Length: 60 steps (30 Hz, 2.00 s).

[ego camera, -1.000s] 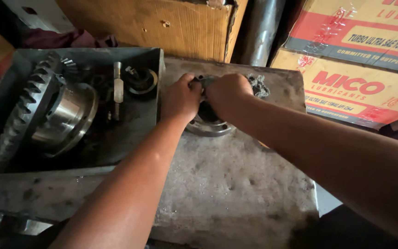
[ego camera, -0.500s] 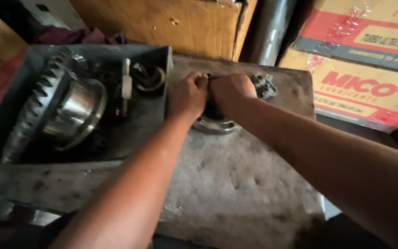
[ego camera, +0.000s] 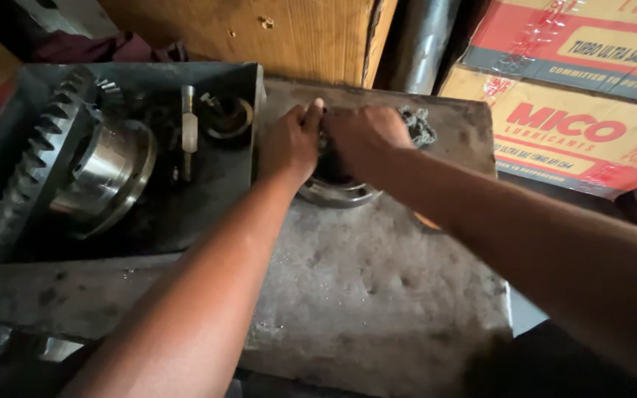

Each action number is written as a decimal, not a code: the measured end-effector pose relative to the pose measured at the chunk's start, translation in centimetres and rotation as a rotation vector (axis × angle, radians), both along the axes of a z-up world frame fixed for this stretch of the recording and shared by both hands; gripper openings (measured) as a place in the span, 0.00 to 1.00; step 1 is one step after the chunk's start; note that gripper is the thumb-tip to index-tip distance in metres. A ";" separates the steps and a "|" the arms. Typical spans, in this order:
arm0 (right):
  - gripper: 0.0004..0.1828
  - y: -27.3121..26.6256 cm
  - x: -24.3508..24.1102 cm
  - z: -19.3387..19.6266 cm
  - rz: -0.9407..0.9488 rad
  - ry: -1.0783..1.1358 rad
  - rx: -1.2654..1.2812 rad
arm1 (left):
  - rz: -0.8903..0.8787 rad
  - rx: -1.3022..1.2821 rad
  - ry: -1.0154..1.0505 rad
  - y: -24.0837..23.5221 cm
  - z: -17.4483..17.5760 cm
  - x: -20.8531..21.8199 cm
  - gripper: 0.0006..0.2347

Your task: The person places a ring-shaped metal component onto a circular metal base and wipes the assembly with a piece of dark cloth.

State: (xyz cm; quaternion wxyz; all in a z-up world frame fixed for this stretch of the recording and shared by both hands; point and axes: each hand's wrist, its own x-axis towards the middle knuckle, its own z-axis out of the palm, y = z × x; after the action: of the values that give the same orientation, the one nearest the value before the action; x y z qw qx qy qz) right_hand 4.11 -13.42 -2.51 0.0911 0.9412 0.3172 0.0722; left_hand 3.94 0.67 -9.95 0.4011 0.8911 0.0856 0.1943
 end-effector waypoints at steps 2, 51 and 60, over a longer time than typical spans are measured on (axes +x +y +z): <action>0.18 -0.3 -0.4 0.3 0.026 0.009 -0.025 | -0.013 0.007 -0.035 0.2 0.0 -0.6 0.23; 0.08 0.2 0.5 -0.3 -0.043 0.124 -0.153 | 0.011 -0.066 0.016 -0.1 0.8 -1.0 0.20; 0.14 0.5 0.3 0.1 0.036 0.146 -0.039 | 0.009 -0.061 0.002 -0.1 0.2 -0.5 0.21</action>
State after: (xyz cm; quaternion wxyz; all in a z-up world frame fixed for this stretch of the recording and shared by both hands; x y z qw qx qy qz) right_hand 4.44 -12.90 -2.38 0.0845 0.9362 0.3411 -0.0013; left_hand 3.42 0.56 -9.74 0.4272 0.8782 0.0959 0.1926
